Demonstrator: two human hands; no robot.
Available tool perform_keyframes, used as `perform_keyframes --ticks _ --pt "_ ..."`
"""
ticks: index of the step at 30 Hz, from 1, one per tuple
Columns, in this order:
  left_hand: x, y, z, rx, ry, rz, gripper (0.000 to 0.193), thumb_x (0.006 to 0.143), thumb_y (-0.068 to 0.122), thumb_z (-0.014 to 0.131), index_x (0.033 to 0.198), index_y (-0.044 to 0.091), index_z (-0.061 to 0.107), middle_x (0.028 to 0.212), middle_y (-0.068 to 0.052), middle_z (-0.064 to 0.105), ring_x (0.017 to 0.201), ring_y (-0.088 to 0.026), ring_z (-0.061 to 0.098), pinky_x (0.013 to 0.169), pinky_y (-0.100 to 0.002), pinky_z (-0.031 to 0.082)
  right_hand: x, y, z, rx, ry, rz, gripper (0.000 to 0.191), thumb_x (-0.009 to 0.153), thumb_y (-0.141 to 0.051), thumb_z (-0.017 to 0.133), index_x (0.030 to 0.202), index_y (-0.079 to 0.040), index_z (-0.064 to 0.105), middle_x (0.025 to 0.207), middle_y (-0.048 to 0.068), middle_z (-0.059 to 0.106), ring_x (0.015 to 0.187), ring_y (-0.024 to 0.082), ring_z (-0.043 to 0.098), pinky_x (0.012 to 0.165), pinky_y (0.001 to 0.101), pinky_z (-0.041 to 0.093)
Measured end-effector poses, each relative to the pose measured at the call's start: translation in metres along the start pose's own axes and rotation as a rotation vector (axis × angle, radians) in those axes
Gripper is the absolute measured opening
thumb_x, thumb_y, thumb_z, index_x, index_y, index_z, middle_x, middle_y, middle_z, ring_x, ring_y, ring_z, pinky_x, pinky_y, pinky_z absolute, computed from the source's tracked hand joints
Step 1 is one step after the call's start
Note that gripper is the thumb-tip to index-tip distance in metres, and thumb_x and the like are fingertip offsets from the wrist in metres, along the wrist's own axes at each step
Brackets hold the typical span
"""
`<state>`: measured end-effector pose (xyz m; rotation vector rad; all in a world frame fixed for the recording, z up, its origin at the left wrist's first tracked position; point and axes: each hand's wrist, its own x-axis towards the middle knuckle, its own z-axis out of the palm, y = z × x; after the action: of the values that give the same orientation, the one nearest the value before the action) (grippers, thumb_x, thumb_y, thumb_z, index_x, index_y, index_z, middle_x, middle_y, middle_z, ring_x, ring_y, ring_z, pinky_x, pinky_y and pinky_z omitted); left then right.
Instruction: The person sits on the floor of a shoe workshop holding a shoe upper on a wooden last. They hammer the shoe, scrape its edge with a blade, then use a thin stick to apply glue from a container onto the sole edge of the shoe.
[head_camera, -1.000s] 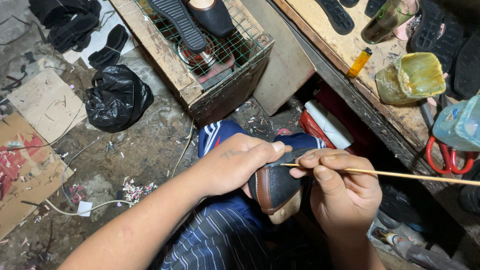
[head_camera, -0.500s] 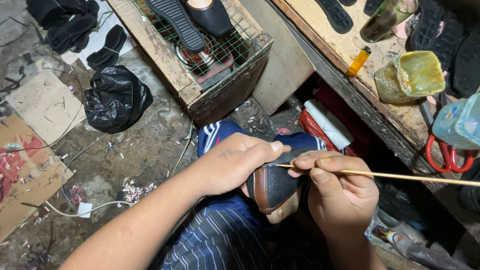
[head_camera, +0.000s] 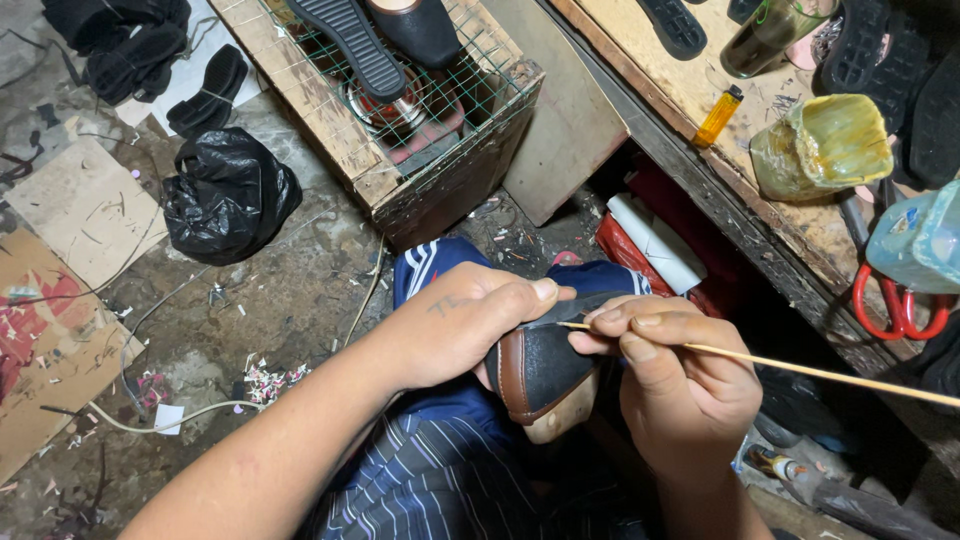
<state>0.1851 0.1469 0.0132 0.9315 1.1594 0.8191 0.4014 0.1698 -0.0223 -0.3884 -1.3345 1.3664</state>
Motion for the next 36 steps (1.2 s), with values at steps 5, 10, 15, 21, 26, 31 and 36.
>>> perform_keyframes --ticks 5,10,15,21,26,31,36 --pt "0.002 -0.002 -0.003 0.016 0.007 -0.008 0.052 0.099 0.039 0.048 0.124 0.002 0.075 0.076 -0.005 0.072 0.062 -0.010 0.064 0.056 -0.027 0.054 0.007 -0.005 -0.011 -0.080 0.071 -0.045 0.005 0.113 0.003 0.062 0.115 0.001 0.058 0.109 0.024 0.069 0.098 0.029 0.071 0.090 0.0432 0.065" --pt "0.008 0.002 -0.002 0.103 0.032 -0.034 0.052 0.098 0.040 0.048 0.123 0.005 0.077 0.080 -0.005 0.075 0.067 -0.012 0.066 0.060 -0.029 0.055 0.027 -0.030 -0.092 -0.199 0.368 -0.213 0.006 0.113 -0.003 0.055 0.117 0.000 0.058 0.105 0.021 0.067 0.085 0.028 0.070 0.074 0.0361 0.059" --pt "0.018 0.003 -0.001 0.213 0.027 -0.041 0.053 0.096 0.040 0.047 0.125 0.007 0.077 0.099 -0.006 0.086 0.090 -0.014 0.074 0.086 -0.028 0.055 0.060 -0.061 -0.242 -0.595 0.569 -0.329 0.014 0.114 0.004 0.062 0.126 0.010 0.058 0.116 0.018 0.064 0.097 0.023 0.064 0.091 0.0343 0.056" --pt "0.037 -0.020 -0.007 0.072 0.038 -0.091 0.048 0.093 0.032 0.052 0.123 0.000 0.074 0.114 -0.015 0.081 0.107 -0.020 0.074 0.099 -0.031 0.049 0.096 -0.070 -0.360 -1.451 0.599 0.163 0.012 0.107 -0.018 0.071 0.105 -0.007 0.076 0.090 0.008 0.071 0.085 0.022 0.068 0.082 0.0341 0.053" --pt "0.065 -0.049 -0.026 -0.319 -0.140 -0.197 0.051 0.103 0.027 0.052 0.139 -0.007 0.061 0.127 -0.024 0.069 0.117 -0.032 0.072 0.102 -0.041 0.049 0.109 -0.053 -0.390 -1.814 0.351 -0.039 0.019 0.092 -0.020 0.080 0.088 -0.002 0.075 0.110 0.021 0.068 0.105 0.042 0.062 0.094 0.0488 0.049" --pt "0.089 -0.067 -0.045 -0.271 -0.011 -0.327 0.053 0.103 0.028 0.048 0.140 -0.008 0.059 0.127 -0.025 0.069 0.117 -0.032 0.073 0.102 -0.041 0.048 0.113 -0.047 -0.414 -1.573 0.489 -0.004 0.020 0.098 -0.020 0.076 0.094 -0.001 0.071 0.124 0.021 0.065 0.117 0.038 0.060 0.103 0.0447 0.048" --pt "0.098 -0.070 -0.047 -0.296 -0.017 -0.319 0.053 0.103 0.029 0.048 0.139 -0.008 0.059 0.128 -0.025 0.068 0.119 -0.032 0.074 0.103 -0.041 0.049 0.113 -0.048 -0.426 -1.627 0.419 0.008 0.019 0.093 -0.018 0.079 0.092 0.000 0.073 0.125 0.022 0.064 0.118 0.038 0.060 0.103 0.0442 0.047"
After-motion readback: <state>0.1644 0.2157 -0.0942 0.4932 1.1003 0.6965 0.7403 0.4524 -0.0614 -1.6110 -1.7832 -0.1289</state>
